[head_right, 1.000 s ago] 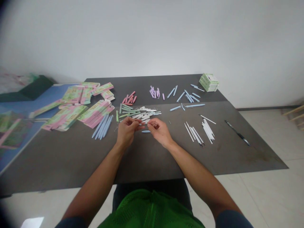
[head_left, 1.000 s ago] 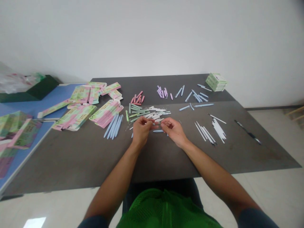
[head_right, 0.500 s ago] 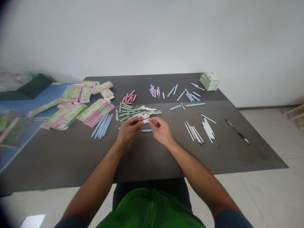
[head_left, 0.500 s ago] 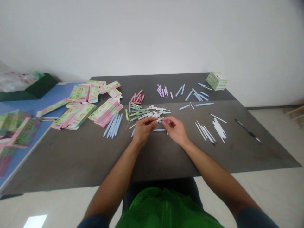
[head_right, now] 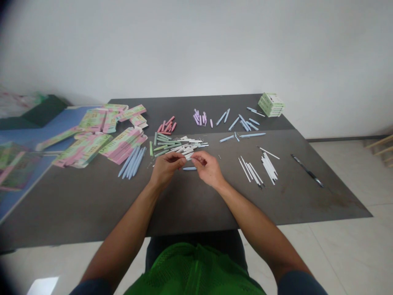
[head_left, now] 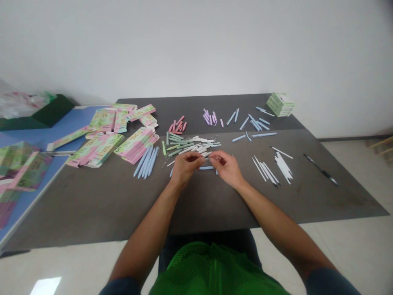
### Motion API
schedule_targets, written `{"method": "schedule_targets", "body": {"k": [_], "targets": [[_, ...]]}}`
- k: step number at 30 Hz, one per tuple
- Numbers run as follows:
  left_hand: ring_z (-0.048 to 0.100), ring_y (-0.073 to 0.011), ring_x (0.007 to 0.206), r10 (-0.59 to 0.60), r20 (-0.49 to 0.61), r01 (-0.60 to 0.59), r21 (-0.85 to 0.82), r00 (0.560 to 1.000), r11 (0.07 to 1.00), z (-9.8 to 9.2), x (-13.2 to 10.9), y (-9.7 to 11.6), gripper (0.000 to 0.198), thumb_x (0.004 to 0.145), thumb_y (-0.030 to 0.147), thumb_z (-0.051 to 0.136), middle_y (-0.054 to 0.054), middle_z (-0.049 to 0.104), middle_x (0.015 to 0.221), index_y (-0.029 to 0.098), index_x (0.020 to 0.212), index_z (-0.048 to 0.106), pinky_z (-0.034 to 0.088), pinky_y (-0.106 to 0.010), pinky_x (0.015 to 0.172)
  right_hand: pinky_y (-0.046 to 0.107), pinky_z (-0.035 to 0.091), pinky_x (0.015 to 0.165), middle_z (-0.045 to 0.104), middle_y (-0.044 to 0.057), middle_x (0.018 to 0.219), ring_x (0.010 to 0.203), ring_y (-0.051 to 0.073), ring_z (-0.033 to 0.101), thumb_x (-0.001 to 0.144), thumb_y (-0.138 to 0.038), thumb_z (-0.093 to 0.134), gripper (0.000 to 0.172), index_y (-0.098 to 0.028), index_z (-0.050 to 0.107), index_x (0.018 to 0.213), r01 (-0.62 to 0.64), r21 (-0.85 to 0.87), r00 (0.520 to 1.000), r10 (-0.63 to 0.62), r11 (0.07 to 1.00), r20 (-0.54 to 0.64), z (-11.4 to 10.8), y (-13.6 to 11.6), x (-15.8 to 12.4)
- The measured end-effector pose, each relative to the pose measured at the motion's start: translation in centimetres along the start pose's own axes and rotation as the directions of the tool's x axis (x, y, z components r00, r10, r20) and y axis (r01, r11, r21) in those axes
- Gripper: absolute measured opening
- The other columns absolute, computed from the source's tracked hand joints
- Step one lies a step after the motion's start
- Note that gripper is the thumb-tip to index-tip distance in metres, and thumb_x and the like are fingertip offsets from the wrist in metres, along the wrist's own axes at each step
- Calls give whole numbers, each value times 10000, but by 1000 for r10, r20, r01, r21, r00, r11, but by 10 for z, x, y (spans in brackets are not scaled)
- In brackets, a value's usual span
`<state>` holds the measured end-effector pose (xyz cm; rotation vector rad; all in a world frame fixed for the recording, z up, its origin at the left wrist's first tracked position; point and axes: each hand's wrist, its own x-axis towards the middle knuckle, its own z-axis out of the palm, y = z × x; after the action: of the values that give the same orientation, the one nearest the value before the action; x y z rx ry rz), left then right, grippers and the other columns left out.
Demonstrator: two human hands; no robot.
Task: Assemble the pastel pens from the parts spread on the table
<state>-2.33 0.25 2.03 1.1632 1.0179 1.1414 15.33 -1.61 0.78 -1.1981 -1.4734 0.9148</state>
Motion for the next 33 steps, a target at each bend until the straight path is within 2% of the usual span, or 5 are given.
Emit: {"method": "schedule_targets", "body": {"k": [11,20,24,27,33], "targets": [[505,-89,568,-1,55,0,27,998,1000,-4,0,0,306,685,403,855,-7,649,653,130,786,761,398,-227,570,259,384,539,598,-13,674,585,135,504,856,-463,659,269,-210,669,945,-85,130,995,77,988,63,0,-6,0],[538,-95,514,-20,2,20,68,1000,997,-1,0,0,372,713,480,824,-21,663,629,123,741,723,421,-230,545,254,411,574,660,13,725,612,127,536,863,-478,654,309,-179,708,917,-94,40,982,86,995,168,6,-2,-1],[639,-137,581,-106,-17,105,-74,994,992,2,3,-1,473,820,580,688,-75,704,690,109,797,712,514,-266,624,255,444,573,651,8,688,612,136,563,860,-516,643,350,-179,719,921,-192,79,972,179,978,150,8,2,-1],[679,-152,649,-152,-16,146,-183,988,972,4,3,1,396,797,502,735,-76,715,742,111,853,697,553,-290,691,253,450,571,641,3,674,612,137,569,847,-517,660,354,-176,715,925,-210,137,975,196,968,107,8,3,0],[602,-121,577,-42,-18,43,68,999,997,0,1,1,277,779,393,752,-32,683,680,120,820,734,487,-248,593,245,391,543,628,-3,692,590,122,512,815,-484,698,324,-181,719,927,-129,100,992,130,987,-1,6,2,1]]}}
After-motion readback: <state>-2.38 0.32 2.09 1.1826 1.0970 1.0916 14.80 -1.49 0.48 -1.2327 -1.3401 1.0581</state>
